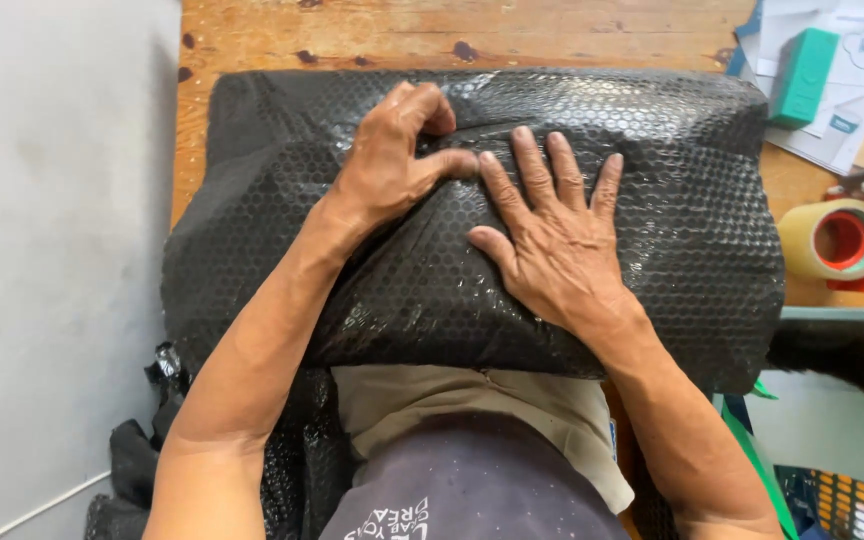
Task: Wrapping a cushion in bubble wrap and securing it with tape for shipping.
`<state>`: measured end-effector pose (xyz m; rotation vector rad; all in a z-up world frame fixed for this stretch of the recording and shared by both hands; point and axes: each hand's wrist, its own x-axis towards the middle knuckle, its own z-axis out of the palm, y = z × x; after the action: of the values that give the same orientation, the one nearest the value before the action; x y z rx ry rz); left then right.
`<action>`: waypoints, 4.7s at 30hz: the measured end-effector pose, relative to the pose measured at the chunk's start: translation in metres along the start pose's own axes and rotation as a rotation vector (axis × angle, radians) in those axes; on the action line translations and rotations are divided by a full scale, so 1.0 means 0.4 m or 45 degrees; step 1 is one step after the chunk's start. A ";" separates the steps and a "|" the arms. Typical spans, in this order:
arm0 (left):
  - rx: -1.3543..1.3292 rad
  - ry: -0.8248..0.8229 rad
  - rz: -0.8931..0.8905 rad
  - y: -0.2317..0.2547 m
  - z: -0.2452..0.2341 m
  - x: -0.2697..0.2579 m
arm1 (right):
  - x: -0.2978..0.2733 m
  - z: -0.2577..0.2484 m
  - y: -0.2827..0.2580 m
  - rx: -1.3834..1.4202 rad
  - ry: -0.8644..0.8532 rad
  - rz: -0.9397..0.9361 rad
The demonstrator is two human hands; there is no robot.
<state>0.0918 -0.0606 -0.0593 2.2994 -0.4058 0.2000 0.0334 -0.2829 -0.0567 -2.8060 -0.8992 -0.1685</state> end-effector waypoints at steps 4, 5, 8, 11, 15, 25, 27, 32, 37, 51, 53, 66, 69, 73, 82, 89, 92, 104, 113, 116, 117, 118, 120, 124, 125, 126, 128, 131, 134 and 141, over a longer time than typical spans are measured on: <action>0.866 0.304 -0.031 -0.160 -0.023 0.013 | -0.002 0.000 0.010 0.097 -0.147 0.071; 0.870 0.316 -0.033 -0.142 -0.066 -0.008 | -0.001 0.002 0.009 0.092 -0.140 0.060; 0.986 0.283 -0.100 -0.045 -0.165 -0.082 | -0.001 0.004 0.008 0.109 -0.127 0.090; 0.777 0.102 -0.034 0.070 -0.168 -0.197 | -0.002 0.007 0.002 0.087 -0.078 0.056; 0.692 -0.376 -0.508 0.018 -0.168 -0.265 | 0.003 0.001 -0.011 0.083 -0.075 0.073; 0.658 0.152 -1.456 -0.158 -0.288 -0.397 | -0.003 0.017 -0.013 0.069 -0.065 0.102; 0.690 0.252 -1.256 -0.074 -0.295 -0.378 | -0.002 0.018 -0.014 0.051 -0.048 0.104; 0.894 0.240 -0.331 0.102 -0.148 -0.282 | -0.005 0.026 -0.012 0.047 -0.036 0.088; 0.774 -0.243 0.210 0.168 0.138 -0.183 | -0.020 0.046 0.007 0.051 -0.086 0.075; 0.300 -0.430 -0.104 0.178 0.136 -0.087 | -0.038 0.002 0.075 0.355 -0.035 0.089; 0.338 -0.394 -0.083 0.168 0.144 -0.095 | -0.065 -0.076 0.120 0.599 -0.041 0.036; 0.448 -0.452 -0.185 0.167 0.145 -0.074 | -0.468 0.081 0.871 0.359 -0.051 1.426; 0.458 -0.674 -0.306 0.212 0.108 -0.042 | -0.447 0.096 0.840 0.366 0.105 1.491; 0.600 -0.812 -0.340 0.225 0.101 -0.019 | -0.431 0.035 0.765 0.115 0.399 1.201; 0.667 -0.492 -0.115 0.175 0.134 -0.058 | -0.101 -0.244 0.244 0.464 0.866 0.130; 0.283 0.009 0.032 0.104 0.156 -0.083 | 0.091 -0.065 0.105 0.745 0.644 -0.088; -0.341 0.086 -0.086 0.082 0.146 -0.071 | 0.091 -0.030 0.081 0.498 0.605 -0.079; -0.401 0.639 -0.194 0.019 0.153 -0.029 | 0.066 -0.022 0.079 0.709 0.611 0.065; -0.078 0.417 0.081 0.019 0.139 -0.046 | 0.068 -0.017 0.092 0.728 0.625 0.041; -0.027 0.414 0.053 0.008 0.153 -0.048 | 0.065 -0.008 0.097 0.676 0.631 0.016; -0.015 0.413 0.027 0.007 0.157 -0.047 | 0.064 -0.007 0.098 0.670 0.630 0.024; -0.004 0.411 0.002 0.005 0.161 -0.046 | 0.064 -0.006 0.099 0.664 0.628 0.032; -0.014 0.431 -0.037 -0.005 0.171 -0.043 | 0.063 -0.006 0.097 0.669 0.636 0.023; -0.073 0.651 -0.187 -0.019 0.179 -0.023 | 0.063 0.010 0.101 0.578 0.666 -0.017; -0.070 0.652 -0.187 -0.012 0.167 -0.022 | 0.065 0.012 0.101 0.579 0.667 -0.019; -0.147 0.717 -0.195 -0.005 0.154 -0.021 | 0.066 0.014 0.101 0.566 0.661 -0.011; -0.224 0.785 -0.200 0.015 0.131 -0.022 | 0.066 0.020 0.103 0.551 0.657 -0.005; -0.724 0.875 -0.329 0.042 0.101 -0.026 | 0.065 0.029 0.107 0.527 0.643 0.005; -0.864 0.897 -0.279 0.072 0.072 -0.037 | 0.064 0.025 0.101 0.537 0.608 0.043; -0.759 0.502 -0.226 0.251 -0.024 -0.159 | 0.067 0.025 0.093 0.530 0.648 0.029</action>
<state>-0.0030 -0.1041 -0.0016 1.6470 -0.0414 0.3784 0.0772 -0.2954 -0.0673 -2.2317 -0.6816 -0.5857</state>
